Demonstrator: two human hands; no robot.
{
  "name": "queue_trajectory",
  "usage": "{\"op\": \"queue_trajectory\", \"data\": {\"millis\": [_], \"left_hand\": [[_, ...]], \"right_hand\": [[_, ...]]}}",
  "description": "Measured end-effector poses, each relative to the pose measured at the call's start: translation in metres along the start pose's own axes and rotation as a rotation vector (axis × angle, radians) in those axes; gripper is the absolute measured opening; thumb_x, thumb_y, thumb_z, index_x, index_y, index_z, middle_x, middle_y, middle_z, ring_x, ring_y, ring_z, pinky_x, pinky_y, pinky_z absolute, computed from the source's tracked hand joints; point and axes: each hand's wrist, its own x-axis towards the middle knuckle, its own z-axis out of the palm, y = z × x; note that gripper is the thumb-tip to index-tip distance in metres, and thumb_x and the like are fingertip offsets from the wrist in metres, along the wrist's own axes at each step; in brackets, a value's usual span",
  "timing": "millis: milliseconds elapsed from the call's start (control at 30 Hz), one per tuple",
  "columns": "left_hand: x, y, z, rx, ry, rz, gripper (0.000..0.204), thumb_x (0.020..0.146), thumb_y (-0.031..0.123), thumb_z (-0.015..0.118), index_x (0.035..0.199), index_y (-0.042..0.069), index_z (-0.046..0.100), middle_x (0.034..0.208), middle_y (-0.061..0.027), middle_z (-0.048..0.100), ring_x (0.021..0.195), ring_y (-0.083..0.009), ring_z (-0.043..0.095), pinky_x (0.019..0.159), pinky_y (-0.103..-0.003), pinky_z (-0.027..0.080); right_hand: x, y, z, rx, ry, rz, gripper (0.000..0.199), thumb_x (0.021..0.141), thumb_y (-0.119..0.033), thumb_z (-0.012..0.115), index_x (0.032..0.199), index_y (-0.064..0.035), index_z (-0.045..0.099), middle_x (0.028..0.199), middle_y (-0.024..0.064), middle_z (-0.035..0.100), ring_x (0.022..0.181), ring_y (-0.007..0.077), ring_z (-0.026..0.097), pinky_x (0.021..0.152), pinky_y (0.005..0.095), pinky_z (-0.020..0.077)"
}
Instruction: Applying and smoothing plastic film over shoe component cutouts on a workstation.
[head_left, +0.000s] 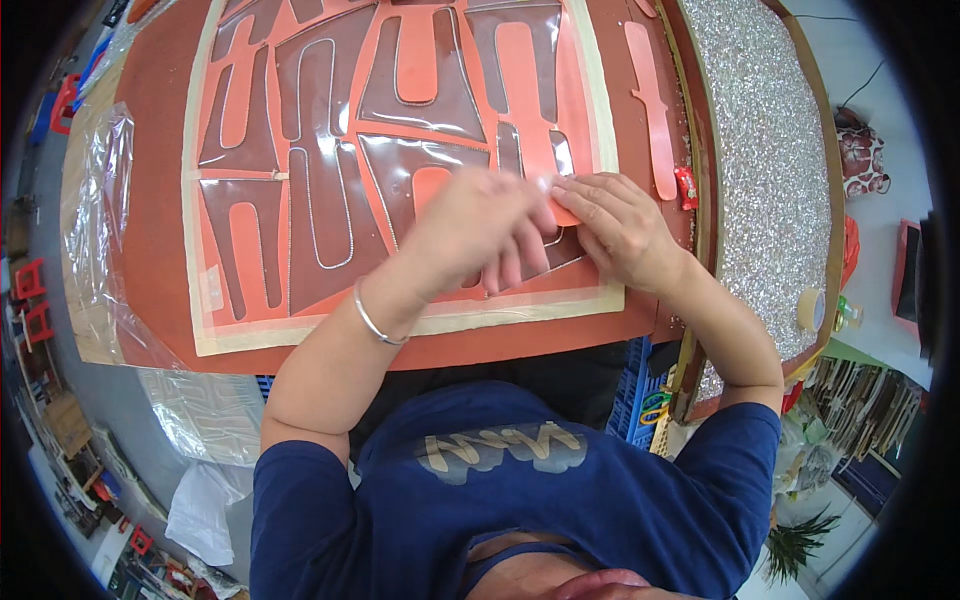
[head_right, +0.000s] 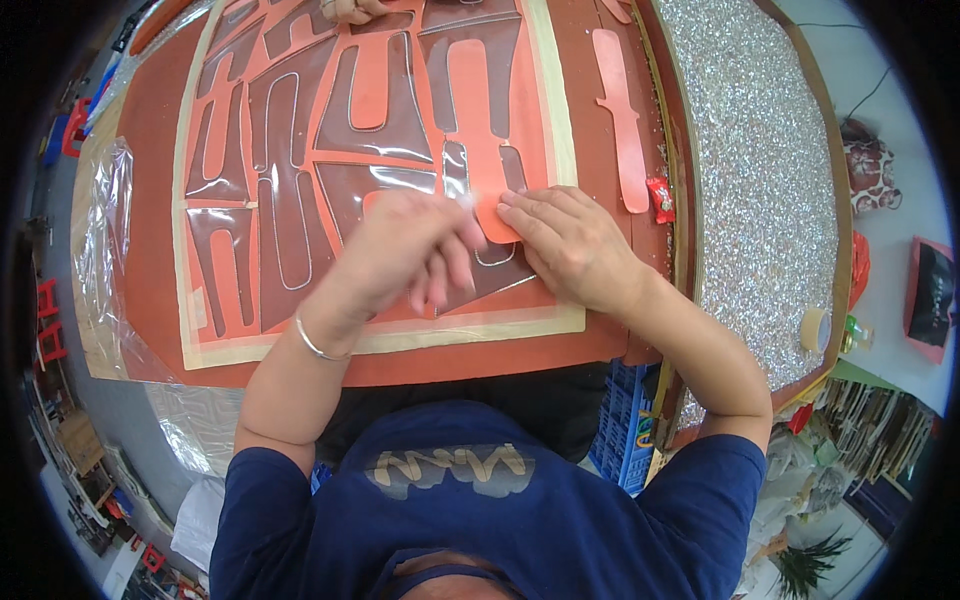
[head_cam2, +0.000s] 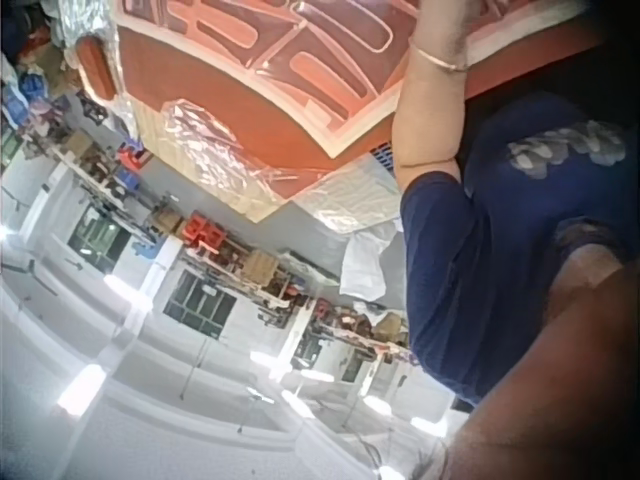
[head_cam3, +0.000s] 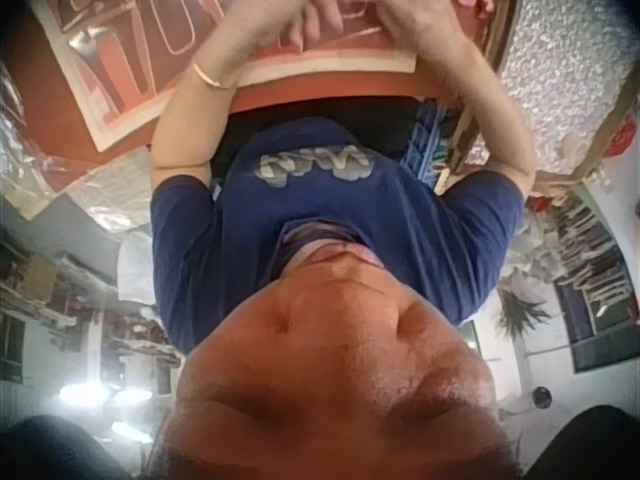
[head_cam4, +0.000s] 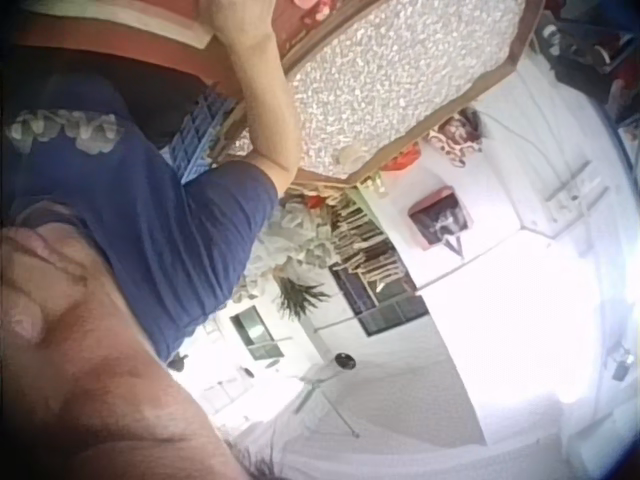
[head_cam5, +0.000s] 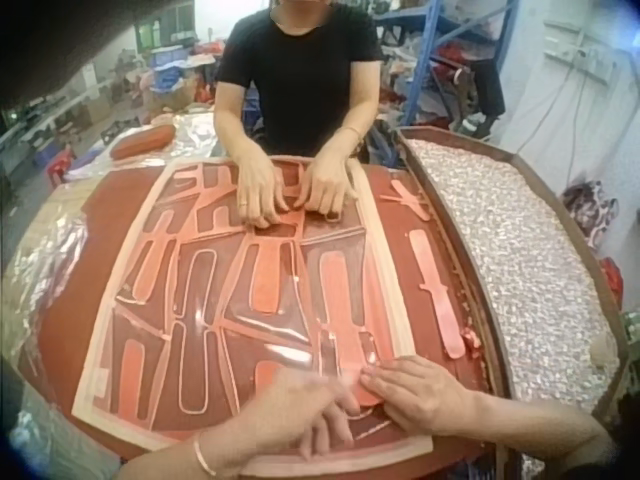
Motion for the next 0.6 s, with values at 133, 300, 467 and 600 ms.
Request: {"op": "queue_trajectory", "data": {"millis": [133, 300, 467, 600], "left_hand": [[0.01, -0.005, -0.01, 0.002, 0.465, 0.418, 0.029, 0.094, 0.023, 0.051, 0.09, -0.004, 0.06, 0.076, -0.0117, 0.066, 0.059, -0.0165, 0.063, 0.054, -0.025, 0.052], [0.017, -0.017, -0.001, 0.496, 0.758, 0.628, 0.012, 0.085, 0.009, 0.059, 0.093, 0.001, 0.064, 0.091, -0.0123, 0.06, 0.082, -0.0209, 0.06, 0.073, -0.034, 0.05], [0.027, -0.037, 0.006, 0.918, 0.79, 0.988, 0.013, 0.08, 0.008, 0.061, 0.091, 0.001, 0.065, 0.093, -0.0109, 0.059, 0.093, -0.0296, 0.051, 0.084, -0.038, 0.043], [0.02, -0.055, 0.028, 1.219, 0.481, 0.961, 0.008, 0.075, 0.005, 0.061, 0.081, -0.001, 0.062, 0.093, -0.0111, 0.057, 0.091, -0.0279, 0.051, 0.082, -0.038, 0.043]], "right_hand": [[-0.004, -0.003, 0.004, -0.108, 0.022, -0.069, 0.038, 0.072, -0.005, 0.06, 0.109, 0.0033, 0.06, 0.11, 0.0165, 0.063, 0.096, 0.0292, 0.062, 0.083, 0.0383, 0.0496], [-0.004, -0.013, 0.001, -0.222, -0.071, -0.073, 0.037, 0.074, -0.01, 0.055, 0.107, 0.0059, 0.06, 0.112, 0.0181, 0.062, 0.104, 0.031, 0.058, 0.092, 0.0413, 0.0454], [-0.003, -0.041, -0.009, -0.425, -0.198, -0.105, 0.037, 0.072, -0.012, 0.053, 0.102, 0.0076, 0.063, 0.112, 0.0204, 0.06, 0.11, 0.0317, 0.054, 0.099, 0.048, 0.0384], [0.004, 0.008, -0.007, -0.117, -0.031, 0.011, 0.002, 0.066, -0.006, 0.057, 0.068, -0.0071, 0.058, 0.075, 0.008, 0.058, 0.08, 0.0265, 0.056, 0.075, 0.0407, 0.0453]]}}
